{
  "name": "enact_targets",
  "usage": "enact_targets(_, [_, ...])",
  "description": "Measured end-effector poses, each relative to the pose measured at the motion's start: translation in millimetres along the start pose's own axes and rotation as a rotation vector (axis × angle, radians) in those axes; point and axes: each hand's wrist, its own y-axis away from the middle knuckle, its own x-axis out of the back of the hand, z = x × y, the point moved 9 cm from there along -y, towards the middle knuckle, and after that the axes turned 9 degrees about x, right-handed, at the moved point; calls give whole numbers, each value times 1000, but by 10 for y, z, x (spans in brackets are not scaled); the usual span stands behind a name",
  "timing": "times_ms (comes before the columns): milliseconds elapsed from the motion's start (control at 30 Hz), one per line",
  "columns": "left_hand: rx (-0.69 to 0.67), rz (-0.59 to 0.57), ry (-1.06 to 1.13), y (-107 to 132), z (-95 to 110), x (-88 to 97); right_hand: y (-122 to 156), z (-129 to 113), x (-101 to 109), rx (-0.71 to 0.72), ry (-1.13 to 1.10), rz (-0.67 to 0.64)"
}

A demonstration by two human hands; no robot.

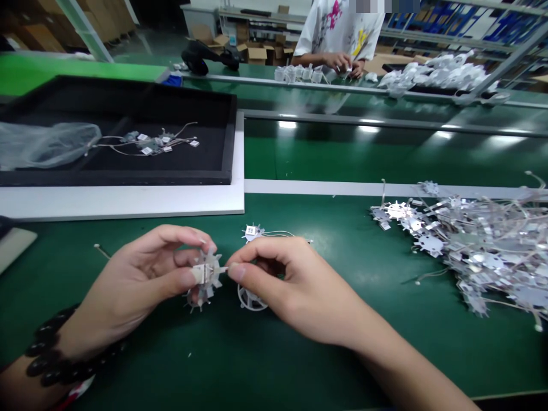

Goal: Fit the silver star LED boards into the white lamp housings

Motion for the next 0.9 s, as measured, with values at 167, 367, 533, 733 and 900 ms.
enact_targets(167, [-99,67,-206,45,83,-56,27,111,-72,-128,-100,-112])
enact_targets(367, [-199,159,-469,105,116,-67,48,190,-19,-186,8,-114])
enact_targets(533, [-334,127,-782,167,92,-194,57,233,83,-200,17,-81])
enact_targets(733, [-488,85,-1065,166,63,-378,123,298,195,-238,135,-100])
enact_targets(900, [-379,19,-1039,83,-90,-409,182,365,255,-278,373,-192])
